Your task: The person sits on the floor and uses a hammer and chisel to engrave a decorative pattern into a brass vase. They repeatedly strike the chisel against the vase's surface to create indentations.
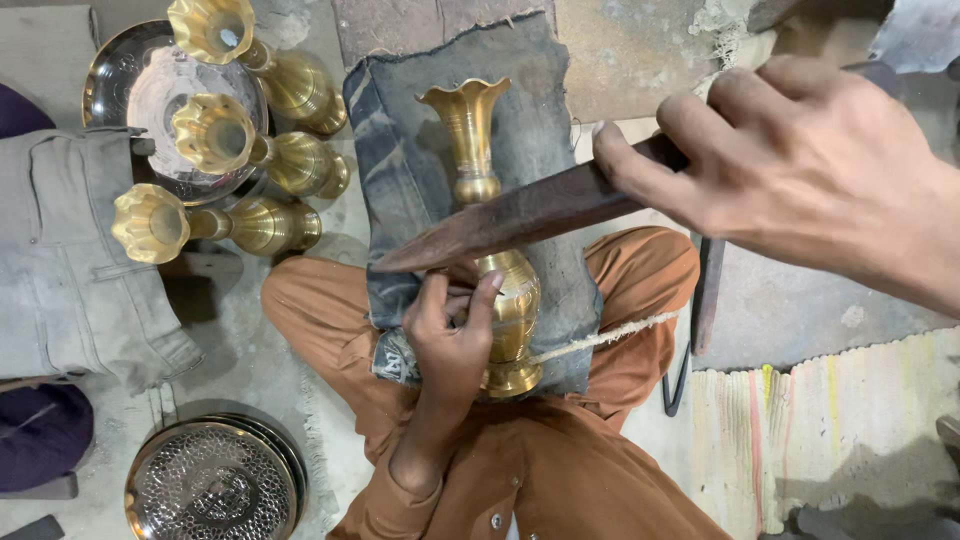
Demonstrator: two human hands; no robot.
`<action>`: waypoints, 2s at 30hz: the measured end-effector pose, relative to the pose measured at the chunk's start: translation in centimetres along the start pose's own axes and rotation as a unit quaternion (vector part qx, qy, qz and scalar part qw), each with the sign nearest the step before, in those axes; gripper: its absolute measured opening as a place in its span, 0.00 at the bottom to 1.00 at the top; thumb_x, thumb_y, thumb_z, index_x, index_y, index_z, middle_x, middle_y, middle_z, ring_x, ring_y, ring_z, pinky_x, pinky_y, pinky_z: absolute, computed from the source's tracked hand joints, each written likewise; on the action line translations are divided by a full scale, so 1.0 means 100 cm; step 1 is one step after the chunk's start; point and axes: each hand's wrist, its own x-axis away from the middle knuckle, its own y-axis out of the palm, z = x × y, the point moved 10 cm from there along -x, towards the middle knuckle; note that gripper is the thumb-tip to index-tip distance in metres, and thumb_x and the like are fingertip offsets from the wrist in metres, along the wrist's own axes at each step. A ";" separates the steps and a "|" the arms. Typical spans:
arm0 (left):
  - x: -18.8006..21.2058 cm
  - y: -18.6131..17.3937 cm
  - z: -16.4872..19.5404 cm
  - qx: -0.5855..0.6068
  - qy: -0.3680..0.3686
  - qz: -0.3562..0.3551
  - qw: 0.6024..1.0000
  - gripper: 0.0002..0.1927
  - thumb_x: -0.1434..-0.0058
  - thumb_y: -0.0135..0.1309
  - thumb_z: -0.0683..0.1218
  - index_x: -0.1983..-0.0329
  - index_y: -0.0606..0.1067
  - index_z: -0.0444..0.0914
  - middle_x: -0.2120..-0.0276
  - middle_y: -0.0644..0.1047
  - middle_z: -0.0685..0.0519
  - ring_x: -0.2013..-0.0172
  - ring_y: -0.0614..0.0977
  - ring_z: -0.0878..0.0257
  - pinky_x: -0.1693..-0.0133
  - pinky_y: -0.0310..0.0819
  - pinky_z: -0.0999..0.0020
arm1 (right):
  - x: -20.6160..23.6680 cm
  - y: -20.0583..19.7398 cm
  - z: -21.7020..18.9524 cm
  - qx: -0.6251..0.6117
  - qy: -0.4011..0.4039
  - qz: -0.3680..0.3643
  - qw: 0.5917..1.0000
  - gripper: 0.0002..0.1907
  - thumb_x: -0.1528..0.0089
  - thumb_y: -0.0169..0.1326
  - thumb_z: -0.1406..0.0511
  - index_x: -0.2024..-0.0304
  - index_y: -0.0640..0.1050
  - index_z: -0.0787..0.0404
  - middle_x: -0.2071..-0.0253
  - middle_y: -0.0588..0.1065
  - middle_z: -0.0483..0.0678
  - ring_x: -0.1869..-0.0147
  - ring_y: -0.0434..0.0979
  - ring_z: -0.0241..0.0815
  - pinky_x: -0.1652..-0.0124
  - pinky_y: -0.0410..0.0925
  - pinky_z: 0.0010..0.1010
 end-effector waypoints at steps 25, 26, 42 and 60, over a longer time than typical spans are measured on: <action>0.007 0.004 0.027 -0.041 0.109 -0.008 0.993 0.11 0.35 0.62 0.41 0.56 0.75 0.29 0.65 0.80 0.43 0.69 0.83 0.59 0.68 0.79 0.68 | 0.010 -0.010 0.001 -0.029 0.029 0.036 0.999 0.36 0.49 0.65 0.60 0.37 0.75 0.47 0.68 0.76 0.39 0.69 0.79 0.36 0.71 0.70 0.26; 0.008 0.004 0.030 -0.068 0.131 0.002 0.989 0.12 0.37 0.63 0.41 0.55 0.76 0.28 0.65 0.80 0.42 0.70 0.83 0.57 0.68 0.78 0.67 | 0.012 -0.010 -0.001 -0.001 0.022 0.038 0.999 0.36 0.50 0.66 0.60 0.37 0.75 0.46 0.68 0.76 0.38 0.69 0.79 0.35 0.71 0.70 0.25; 0.006 0.010 0.023 -0.016 0.052 -0.030 0.998 0.09 0.36 0.63 0.40 0.61 0.75 0.31 0.69 0.80 0.48 0.72 0.84 0.62 0.70 0.78 0.69 | 0.038 0.026 0.002 -0.057 0.047 -0.006 0.997 0.31 0.42 0.62 0.61 0.35 0.73 0.47 0.68 0.76 0.43 0.69 0.79 0.42 0.72 0.70 0.30; 0.014 0.016 0.032 -0.036 0.103 -0.048 0.993 0.11 0.36 0.64 0.41 0.58 0.75 0.30 0.66 0.80 0.45 0.70 0.86 0.58 0.69 0.80 0.67 | 0.055 0.015 0.002 -0.009 0.072 0.029 0.997 0.24 0.40 0.60 0.60 0.40 0.77 0.46 0.68 0.76 0.40 0.68 0.81 0.38 0.73 0.71 0.26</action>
